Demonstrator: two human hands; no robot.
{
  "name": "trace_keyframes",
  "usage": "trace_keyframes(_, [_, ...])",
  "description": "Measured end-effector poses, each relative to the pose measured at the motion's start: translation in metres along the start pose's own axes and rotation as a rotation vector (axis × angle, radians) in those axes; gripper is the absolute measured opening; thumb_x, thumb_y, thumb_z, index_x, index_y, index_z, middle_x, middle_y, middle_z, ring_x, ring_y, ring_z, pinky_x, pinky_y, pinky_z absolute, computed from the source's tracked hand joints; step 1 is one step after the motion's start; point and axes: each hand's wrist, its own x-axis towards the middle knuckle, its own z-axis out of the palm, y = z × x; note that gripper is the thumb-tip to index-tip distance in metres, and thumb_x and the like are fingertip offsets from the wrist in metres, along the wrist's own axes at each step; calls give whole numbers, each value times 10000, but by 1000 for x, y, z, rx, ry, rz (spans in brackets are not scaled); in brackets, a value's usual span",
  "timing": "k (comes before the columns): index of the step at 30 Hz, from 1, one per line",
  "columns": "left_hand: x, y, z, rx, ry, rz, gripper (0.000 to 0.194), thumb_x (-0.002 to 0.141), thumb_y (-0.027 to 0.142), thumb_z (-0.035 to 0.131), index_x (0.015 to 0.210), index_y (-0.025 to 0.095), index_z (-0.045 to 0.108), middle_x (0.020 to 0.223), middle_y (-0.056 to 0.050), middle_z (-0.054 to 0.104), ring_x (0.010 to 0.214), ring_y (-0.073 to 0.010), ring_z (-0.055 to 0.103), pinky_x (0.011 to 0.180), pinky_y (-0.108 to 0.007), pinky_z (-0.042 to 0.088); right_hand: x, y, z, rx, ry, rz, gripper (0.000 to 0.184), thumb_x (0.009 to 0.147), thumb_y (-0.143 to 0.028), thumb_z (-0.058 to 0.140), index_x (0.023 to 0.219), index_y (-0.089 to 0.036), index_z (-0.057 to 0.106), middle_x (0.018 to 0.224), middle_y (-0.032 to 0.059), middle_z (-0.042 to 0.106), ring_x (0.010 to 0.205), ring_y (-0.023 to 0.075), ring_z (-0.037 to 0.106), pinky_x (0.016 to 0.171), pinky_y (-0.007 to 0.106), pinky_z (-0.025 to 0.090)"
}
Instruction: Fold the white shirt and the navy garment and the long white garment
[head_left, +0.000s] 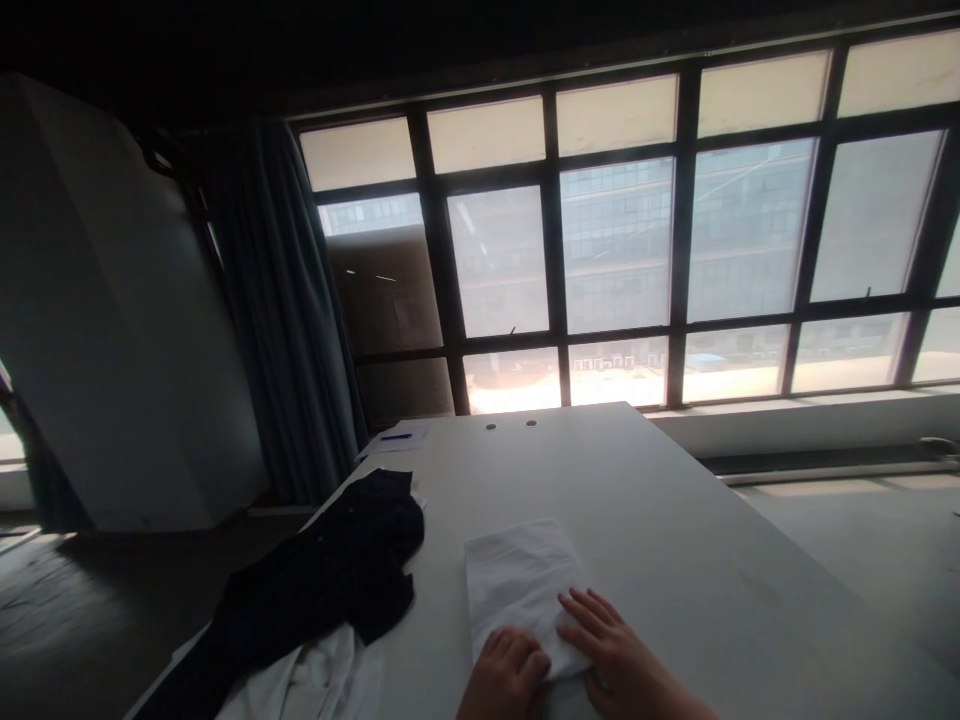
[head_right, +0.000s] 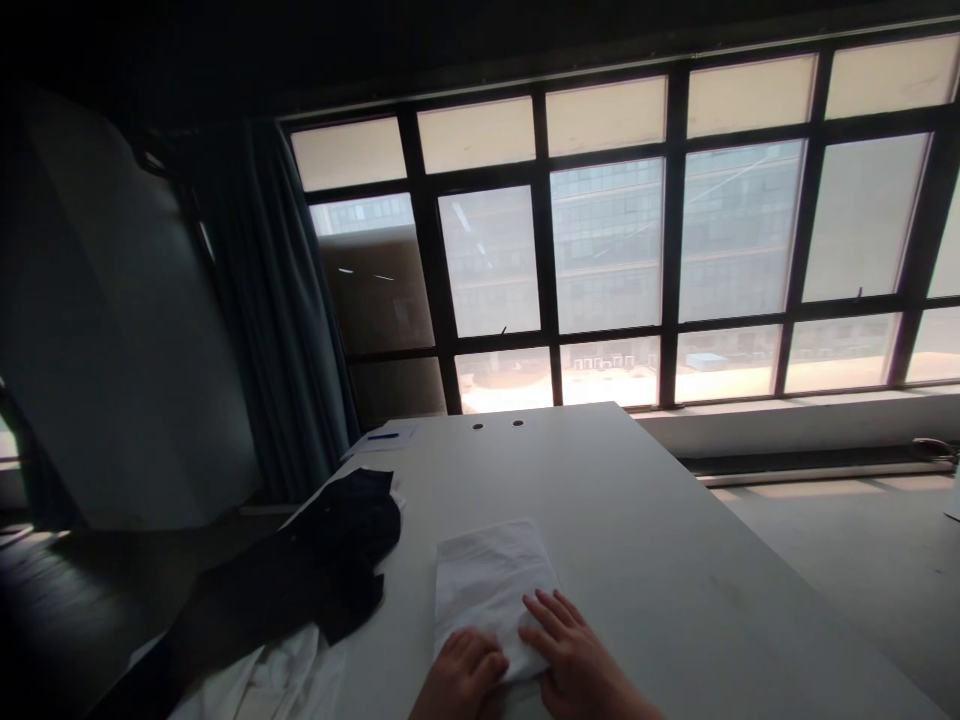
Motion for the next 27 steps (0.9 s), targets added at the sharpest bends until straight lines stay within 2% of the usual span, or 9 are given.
trace_keyframes(3, [1, -3, -10, -10, -93, -9, 292, 1009, 301, 445, 1227, 300, 640, 1152, -76, 735, 1071, -240, 673, 978, -398, 535, -1, 5, 1, -17, 15, 22, 776, 703, -149, 499, 1461, -311, 543, 1643, 11, 292, 1540, 265, 224, 1268, 528, 163])
trace_keyframes(6, [3, -11, -12, 56, -204, 69, 399, 1019, 316, 487, 1415, 335, 531, 1408, -55, 644, 1290, -257, 603, 1084, -405, 497, -1, 14, 3, -39, 13, 115, 746, 767, -128, 457, 1482, -335, 519, 1637, 0, 295, 1541, 255, 218, 1264, 518, 184])
trace_keyframes(8, [2, -17, -10, 97, -266, 115, 431, 1026, 310, 489, 1457, 345, 495, 1482, -47, 578, 1349, -266, 561, 1116, -413, 478, -2, 20, 1, -24, -5, 156, 721, 795, -134, 454, 1488, -327, 510, 1625, 12, 312, 1536, 260, 231, 1258, 507, 210])
trace_keyframes(13, [-4, -30, -9, 78, -350, 159, 547, 1007, 259, 525, 1525, 389, 407, 1535, -38, 505, 1399, -268, 510, 1175, -422, 415, -8, 25, -11, 20, -11, 154, 696, 838, -127, 424, 1489, -361, 492, 1606, -2, 340, 1520, 224, 277, 1249, 467, 252])
trace_keyframes(16, [-9, -35, -14, 54, -365, 148, 620, 982, 256, 565, 1542, 432, 364, 1553, -27, 481, 1409, -273, 498, 1192, -433, 386, -11, 20, -17, 48, -12, 154, 661, 838, -121, 413, 1419, -396, 566, 1603, -27, 338, 1519, 212, 277, 1251, 471, 236])
trace_keyframes(19, [-16, -39, -19, 96, -404, 148, 644, 946, 301, 635, 1517, 470, 390, 1568, -21, 460, 1405, -311, 497, 1159, -457, 418, -14, 15, -23, 78, -40, 151, 623, 829, -130, 412, 1338, -410, 638, 1606, -51, 325, 1532, 205, 236, 1258, 479, 198])
trace_keyframes(22, [-23, -42, -21, 160, -371, 181, 628, 930, 331, 681, 1486, 483, 430, 1552, -17, 484, 1379, -313, 525, 1132, -438, 441, -18, 13, -26, 94, -68, 141, 635, 796, -133, 427, 1313, -422, 657, 1611, -63, 316, 1537, 203, 218, 1262, 495, 158])
trace_keyframes(25, [-30, -43, -19, 222, -293, 248, 585, 959, 259, 653, 1469, 467, 457, 1531, -3, 514, 1357, -273, 550, 1134, -394, 436, -23, 17, -20, 89, -106, 134, 681, 734, -126, 460, 1307, -434, 660, 1624, -72, 284, 1543, 215, 192, 1263, 518, 121])
trace_keyframes(27, [-32, -42, -20, 236, -310, 264, 580, 961, 226, 645, 1464, 453, 467, 1540, -2, 502, 1359, -275, 549, 1126, -394, 446, -28, 21, -14, 82, -123, 114, 682, 736, -134, 468, 1319, -437, 651, 1633, -75, 247, 1547, 224, 173, 1262, 525, 108])
